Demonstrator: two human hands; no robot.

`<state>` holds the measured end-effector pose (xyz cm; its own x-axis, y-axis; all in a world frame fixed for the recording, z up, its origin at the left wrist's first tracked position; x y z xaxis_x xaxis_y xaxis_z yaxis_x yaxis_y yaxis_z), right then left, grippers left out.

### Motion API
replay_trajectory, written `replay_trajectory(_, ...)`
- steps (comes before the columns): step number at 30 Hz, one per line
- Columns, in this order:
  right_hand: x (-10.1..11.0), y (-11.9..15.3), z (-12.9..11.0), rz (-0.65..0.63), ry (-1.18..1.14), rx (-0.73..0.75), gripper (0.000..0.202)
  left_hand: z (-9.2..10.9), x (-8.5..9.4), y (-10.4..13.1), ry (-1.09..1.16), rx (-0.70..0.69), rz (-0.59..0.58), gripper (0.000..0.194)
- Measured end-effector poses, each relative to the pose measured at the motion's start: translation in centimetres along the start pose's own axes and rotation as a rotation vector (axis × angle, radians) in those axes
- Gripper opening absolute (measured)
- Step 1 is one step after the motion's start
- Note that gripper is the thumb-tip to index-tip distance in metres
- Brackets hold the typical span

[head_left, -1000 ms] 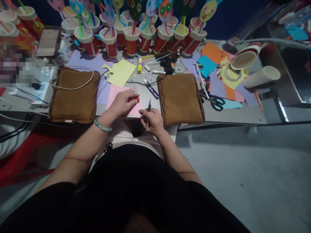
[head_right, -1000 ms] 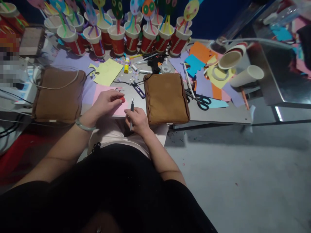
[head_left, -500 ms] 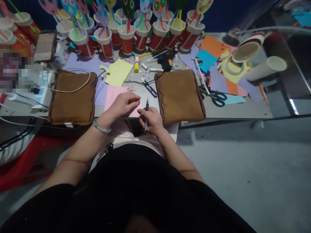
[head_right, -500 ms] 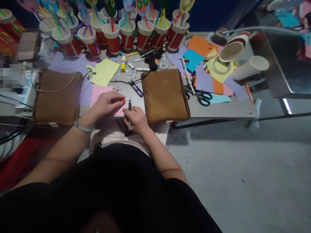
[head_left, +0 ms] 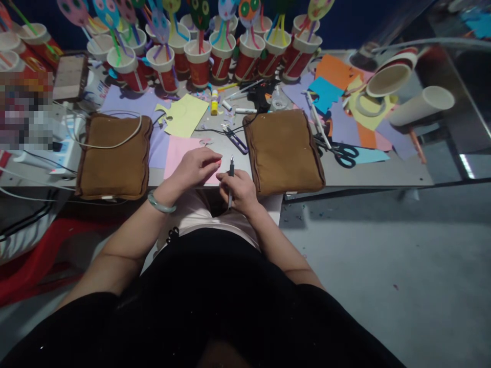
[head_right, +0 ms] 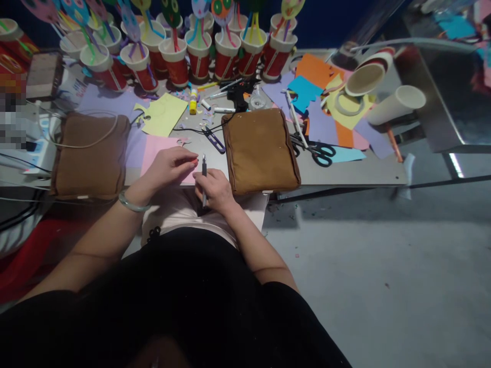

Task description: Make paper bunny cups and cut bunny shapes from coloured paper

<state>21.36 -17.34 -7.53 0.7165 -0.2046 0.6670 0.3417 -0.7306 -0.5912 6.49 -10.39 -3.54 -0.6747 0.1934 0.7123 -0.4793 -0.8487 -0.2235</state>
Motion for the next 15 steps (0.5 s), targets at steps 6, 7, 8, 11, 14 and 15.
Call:
replay_trajectory(6, -0.01, 0.01, -0.01, -0.007, 0.013, 0.002, 0.033, -0.19, -0.24, -0.01, -0.061, -0.038, -0.029, 0.03)
replay_trajectory(7, 0.05, 0.01, -0.05, 0.001, 0.004, 0.009, 0.033, -0.21, -0.26, 0.0, -0.068, -0.04, -0.034, 0.03)
replay_trajectory(8, 0.1, 0.01, -0.08, 0.008, -0.007, 0.015, 0.033, -0.22, -0.28, 0.01, -0.072, -0.043, -0.039, 0.03)
replay_trajectory(11, 0.05, 0.07, -0.01, 0.011, -0.03, 0.012, 0.036, -0.29, -0.28, 0.11, -0.071, -0.054, -0.043, 0.032)
replay_trajectory(14, -0.27, 0.16, 0.32, -0.017, -0.04, -0.025, 0.038, -0.63, -0.02, 0.25, -0.051, -0.045, -0.021, 0.041)
replay_trajectory(15, -0.32, 0.2, 0.4, -0.02, -0.044, -0.033, 0.038, -0.77, 0.12, 0.3, -0.047, -0.045, -0.009, 0.044)
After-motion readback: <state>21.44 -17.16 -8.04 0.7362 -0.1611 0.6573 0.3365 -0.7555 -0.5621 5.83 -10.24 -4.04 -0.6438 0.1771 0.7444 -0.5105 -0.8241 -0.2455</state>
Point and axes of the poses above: each hand's wrist, its own y-axis away from the middle knuckle, its own x-axis out of the back of the hand, z = x × y, the point moved 6 cm from there along -y, towards the middle knuckle, and after that the axes turned 3 degrees about -x, right-handed, at the moved point
